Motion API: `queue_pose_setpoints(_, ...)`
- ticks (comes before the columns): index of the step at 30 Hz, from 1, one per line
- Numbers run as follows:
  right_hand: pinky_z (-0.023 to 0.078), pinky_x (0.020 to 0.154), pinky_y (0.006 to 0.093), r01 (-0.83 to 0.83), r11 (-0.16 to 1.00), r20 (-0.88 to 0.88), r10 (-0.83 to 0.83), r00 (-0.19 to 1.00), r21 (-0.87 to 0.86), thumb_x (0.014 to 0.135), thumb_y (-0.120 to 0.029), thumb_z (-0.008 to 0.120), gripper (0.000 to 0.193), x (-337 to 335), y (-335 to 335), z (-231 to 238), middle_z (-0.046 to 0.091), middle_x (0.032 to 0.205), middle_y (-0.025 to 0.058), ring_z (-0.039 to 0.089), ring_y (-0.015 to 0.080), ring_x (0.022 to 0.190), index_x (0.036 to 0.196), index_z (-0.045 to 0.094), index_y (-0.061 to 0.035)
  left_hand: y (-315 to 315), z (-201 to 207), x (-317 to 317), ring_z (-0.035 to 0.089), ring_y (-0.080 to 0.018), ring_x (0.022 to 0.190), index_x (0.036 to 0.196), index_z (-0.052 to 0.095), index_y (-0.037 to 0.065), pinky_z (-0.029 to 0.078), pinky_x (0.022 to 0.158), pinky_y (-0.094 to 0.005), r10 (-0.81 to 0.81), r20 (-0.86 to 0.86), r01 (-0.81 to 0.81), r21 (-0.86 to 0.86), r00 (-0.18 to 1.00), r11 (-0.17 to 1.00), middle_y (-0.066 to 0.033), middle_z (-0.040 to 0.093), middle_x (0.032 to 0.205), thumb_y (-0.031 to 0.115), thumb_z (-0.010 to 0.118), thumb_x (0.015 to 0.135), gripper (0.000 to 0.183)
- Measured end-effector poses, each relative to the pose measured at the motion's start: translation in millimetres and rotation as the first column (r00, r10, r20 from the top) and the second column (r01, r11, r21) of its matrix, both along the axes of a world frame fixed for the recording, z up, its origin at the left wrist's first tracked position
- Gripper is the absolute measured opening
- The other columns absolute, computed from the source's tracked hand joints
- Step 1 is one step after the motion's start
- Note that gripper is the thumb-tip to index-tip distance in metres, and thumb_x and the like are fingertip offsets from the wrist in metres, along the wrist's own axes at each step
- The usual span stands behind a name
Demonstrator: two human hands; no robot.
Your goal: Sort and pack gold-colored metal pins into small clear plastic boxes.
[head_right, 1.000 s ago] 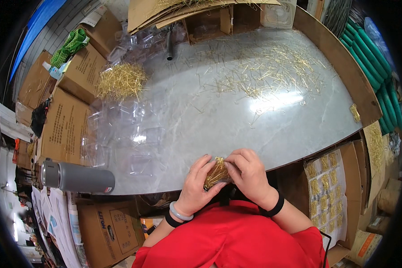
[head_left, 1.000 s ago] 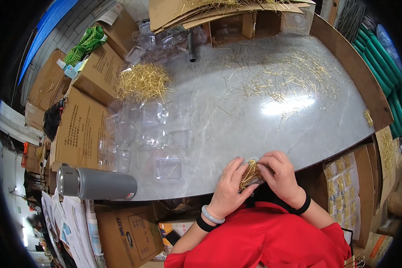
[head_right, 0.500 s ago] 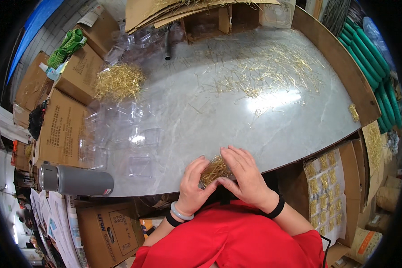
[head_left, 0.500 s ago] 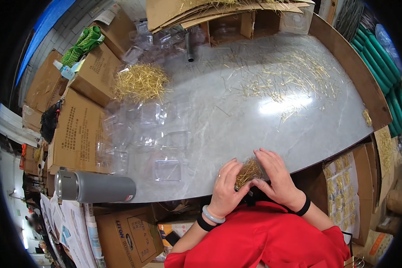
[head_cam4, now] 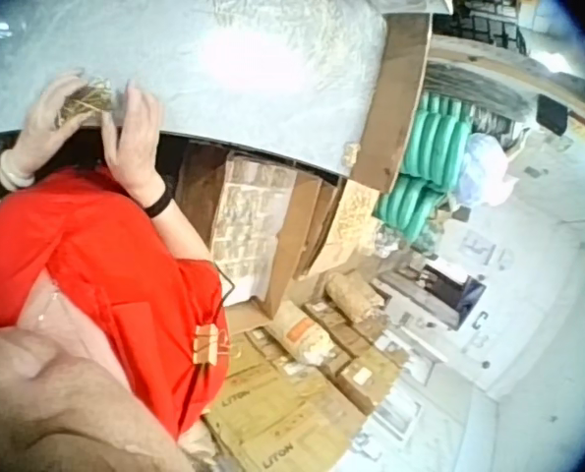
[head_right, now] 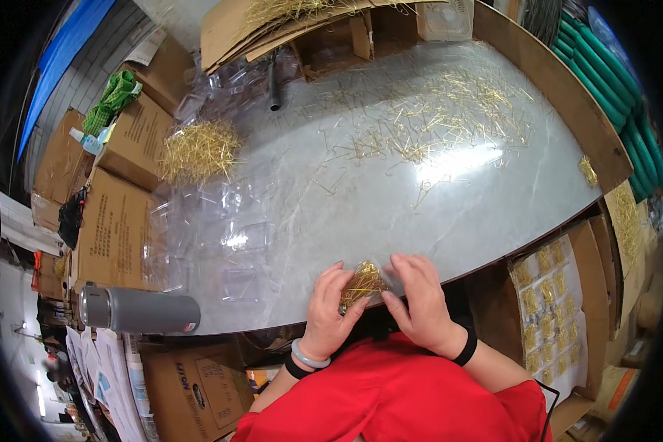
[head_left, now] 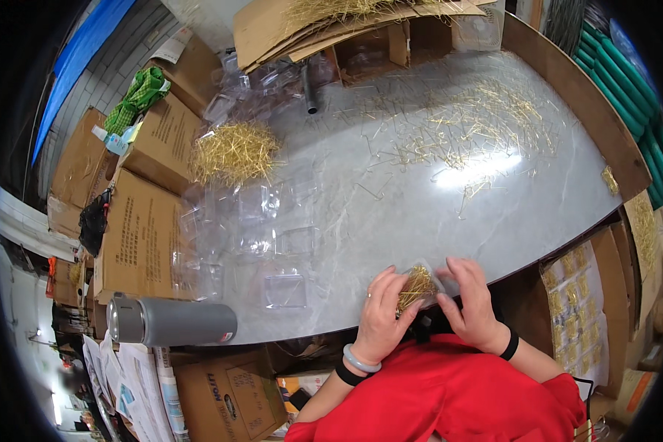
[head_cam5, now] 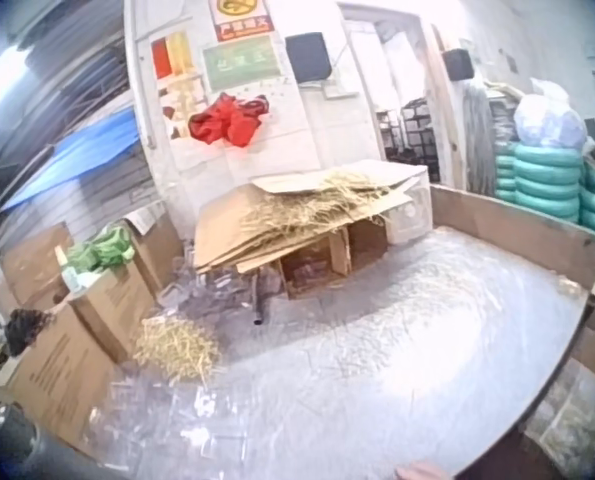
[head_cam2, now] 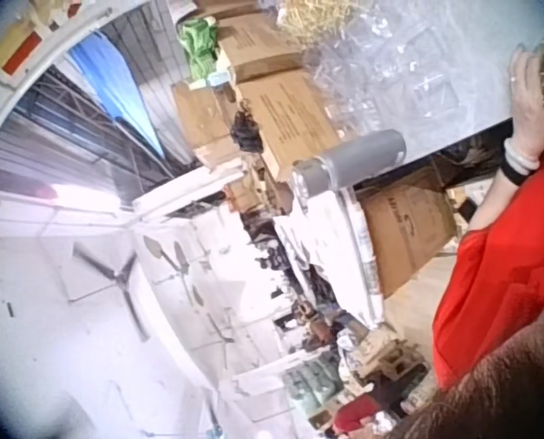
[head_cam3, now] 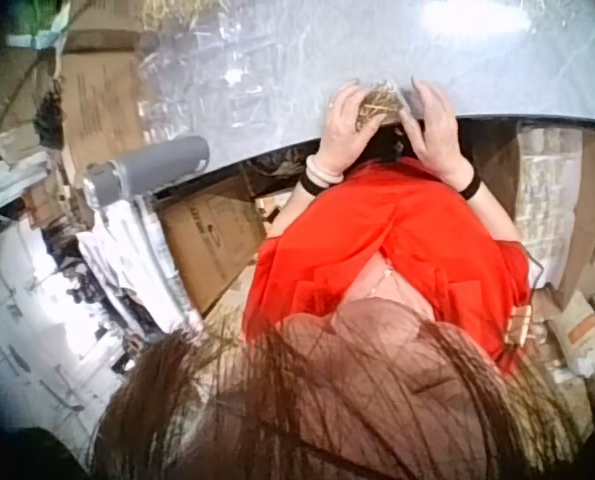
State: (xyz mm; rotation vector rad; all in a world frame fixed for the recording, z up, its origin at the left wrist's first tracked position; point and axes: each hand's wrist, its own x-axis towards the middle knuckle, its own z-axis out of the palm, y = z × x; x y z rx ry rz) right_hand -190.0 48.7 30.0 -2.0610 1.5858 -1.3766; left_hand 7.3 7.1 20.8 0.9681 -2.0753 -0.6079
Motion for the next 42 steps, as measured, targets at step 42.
queue_pose_setpoints(42,0.048,0.097,0.0421,0.063,0.974,0.191,-0.106,0.976,0.219,0.091,0.004,0.06,0.037,-17,-33,-7,0.062,0.126,0.0178,0.058,0.0371,0.116,0.127,0.06,-0.0013,-27,10,-21,0.032,-0.046,0.147,0.146,0.044,-0.005,0.03,0.119,-0.0528,-0.172,0.13,0.172,0.009,0.976,0.985,-0.0246,0.039,0.155,0.012,0.06,0.099,0.052)
